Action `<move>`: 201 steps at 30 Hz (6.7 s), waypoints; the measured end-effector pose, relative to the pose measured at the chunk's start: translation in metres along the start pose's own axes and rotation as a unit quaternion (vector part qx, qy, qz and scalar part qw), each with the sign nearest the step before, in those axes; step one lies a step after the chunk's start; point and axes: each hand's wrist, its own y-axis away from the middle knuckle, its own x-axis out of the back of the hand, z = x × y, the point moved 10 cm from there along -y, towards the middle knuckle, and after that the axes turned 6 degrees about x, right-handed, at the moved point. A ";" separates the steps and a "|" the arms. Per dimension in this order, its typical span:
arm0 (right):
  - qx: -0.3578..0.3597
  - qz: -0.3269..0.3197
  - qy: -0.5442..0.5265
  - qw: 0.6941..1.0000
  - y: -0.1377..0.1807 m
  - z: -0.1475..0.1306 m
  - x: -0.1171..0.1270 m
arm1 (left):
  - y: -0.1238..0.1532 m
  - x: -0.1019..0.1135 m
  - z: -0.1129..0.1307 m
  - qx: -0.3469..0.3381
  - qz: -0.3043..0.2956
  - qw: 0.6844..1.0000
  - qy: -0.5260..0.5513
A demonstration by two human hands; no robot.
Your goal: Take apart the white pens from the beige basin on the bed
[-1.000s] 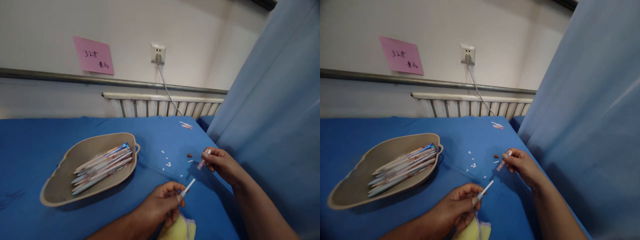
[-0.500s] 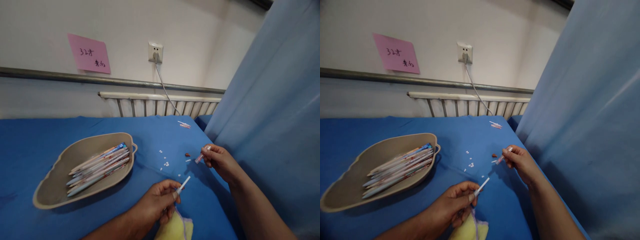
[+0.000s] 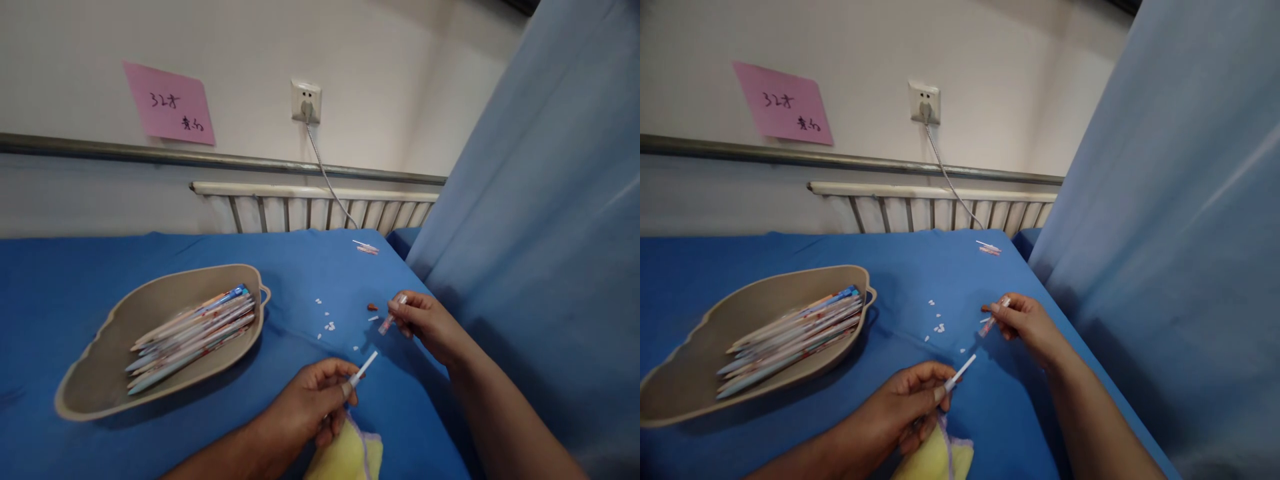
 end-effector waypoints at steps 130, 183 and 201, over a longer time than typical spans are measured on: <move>0.132 -0.115 0.161 0.971 0.018 -0.012 -0.063 | 0.031 0.034 0.074 -0.242 0.176 0.934 -0.193; 0.053 -0.170 0.109 0.978 0.027 0.019 -0.091 | 0.027 0.054 0.064 -0.217 0.215 0.950 -0.063; 0.106 -0.126 0.133 0.977 0.024 0.012 -0.085 | 0.031 0.043 0.069 -0.243 0.193 0.950 -0.032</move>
